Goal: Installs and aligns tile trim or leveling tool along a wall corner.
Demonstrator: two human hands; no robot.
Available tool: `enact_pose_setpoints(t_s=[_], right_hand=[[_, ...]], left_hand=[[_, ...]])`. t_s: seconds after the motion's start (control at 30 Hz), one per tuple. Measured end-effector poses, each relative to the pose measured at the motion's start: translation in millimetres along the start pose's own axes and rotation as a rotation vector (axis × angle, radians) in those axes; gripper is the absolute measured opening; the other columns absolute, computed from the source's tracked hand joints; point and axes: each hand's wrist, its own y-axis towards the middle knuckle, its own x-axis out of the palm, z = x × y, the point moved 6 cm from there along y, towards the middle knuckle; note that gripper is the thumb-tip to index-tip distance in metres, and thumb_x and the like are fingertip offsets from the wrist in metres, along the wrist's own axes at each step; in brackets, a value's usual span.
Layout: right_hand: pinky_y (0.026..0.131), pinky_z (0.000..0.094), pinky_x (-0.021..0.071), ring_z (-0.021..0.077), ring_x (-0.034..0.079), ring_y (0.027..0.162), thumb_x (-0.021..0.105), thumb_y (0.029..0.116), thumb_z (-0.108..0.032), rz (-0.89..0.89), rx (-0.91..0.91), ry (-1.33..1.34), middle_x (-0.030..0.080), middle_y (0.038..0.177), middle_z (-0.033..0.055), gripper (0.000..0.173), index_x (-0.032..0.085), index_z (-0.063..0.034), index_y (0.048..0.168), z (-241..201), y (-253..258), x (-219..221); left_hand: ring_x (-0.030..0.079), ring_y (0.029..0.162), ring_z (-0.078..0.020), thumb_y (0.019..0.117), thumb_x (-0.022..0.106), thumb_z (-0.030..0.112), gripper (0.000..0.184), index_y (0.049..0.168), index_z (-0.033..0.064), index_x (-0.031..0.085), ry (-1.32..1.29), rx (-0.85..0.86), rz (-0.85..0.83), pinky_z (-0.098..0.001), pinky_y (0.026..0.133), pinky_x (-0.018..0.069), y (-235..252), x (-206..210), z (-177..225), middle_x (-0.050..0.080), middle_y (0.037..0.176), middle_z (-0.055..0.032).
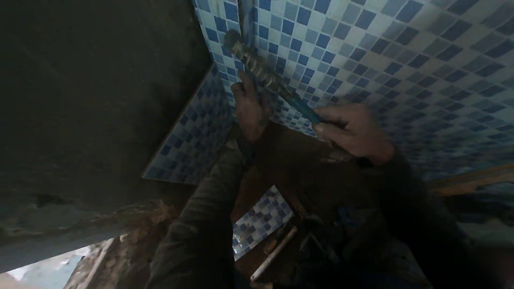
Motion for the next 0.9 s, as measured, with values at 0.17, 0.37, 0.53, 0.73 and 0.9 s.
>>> enact_pose_setpoints(t_s=[0.17, 0.37, 0.53, 0.73, 0.9], right_hand=[[0.054, 0.0229, 0.0559, 0.0044, 0.062, 0.059, 0.061, 0.1014, -0.022, 0.059, 0.062, 0.000, 0.070, 0.081, 0.0021, 0.036, 0.066, -0.0023, 0.131, -10, -7, -4], [0.049, 0.0239, 0.0545, 0.0066, 0.060, 0.055, 0.061, 0.0992, -0.013, 0.164, -0.100, 0.106, 0.069, 0.076, 0.0026, 0.034, 0.066, 0.0014, 0.130, -22, -3, -10], [0.045, 0.0246, 0.0517, 0.0072, 0.057, 0.051, 0.060, 0.0997, -0.014, 0.210, -0.104, 0.094, 0.068, 0.073, 0.0026, 0.036, 0.066, -0.0003, 0.133, -32, 9, -12], [0.047, 0.0239, 0.0519, 0.0064, 0.056, 0.050, 0.063, 0.0985, -0.013, 0.225, -0.111, 0.129, 0.067, 0.071, 0.0031, 0.034, 0.066, 0.0018, 0.129, -33, 17, -9], [0.048, 0.0245, 0.0528, 0.0068, 0.057, 0.052, 0.063, 0.0987, -0.013, 0.220, -0.126, 0.118, 0.068, 0.074, 0.0036, 0.033, 0.068, -0.0007, 0.128, -35, 24, -9]], left_hand=[[0.063, 0.113, -0.0394, 0.0969, 0.061, 0.028, 0.071, 0.156, -0.0015, 0.035, -0.055, 0.063, 0.056, -0.0469, 0.089, 0.0583, 1, -8, 5, 0.050, 0.140, -0.0300], [0.044, 0.136, -0.0470, 0.0949, 0.064, 0.027, 0.065, 0.149, -0.0046, 0.046, -0.201, 0.290, 0.428, -0.0512, 0.113, 0.0394, 42, -62, 27, 0.040, 0.149, -0.0375], [0.036, 0.141, -0.0519, 0.0938, 0.062, 0.027, 0.058, 0.147, 0.0037, 0.054, -0.116, 0.274, 0.505, -0.0546, 0.116, 0.0332, 78, -90, 50, 0.033, 0.156, -0.0365], [0.035, 0.142, -0.0490, 0.0890, 0.069, 0.023, 0.045, 0.130, 0.0045, 0.068, -0.331, 0.233, 0.544, -0.0530, 0.118, 0.0316, 81, -96, 50, 0.036, 0.153, -0.0365], [0.040, 0.139, -0.0423, 0.0888, 0.071, 0.020, 0.042, 0.126, 0.0005, 0.069, -0.411, 0.278, 0.572, -0.0454, 0.116, 0.0374, 87, -98, 45, 0.040, 0.147, -0.0364]])
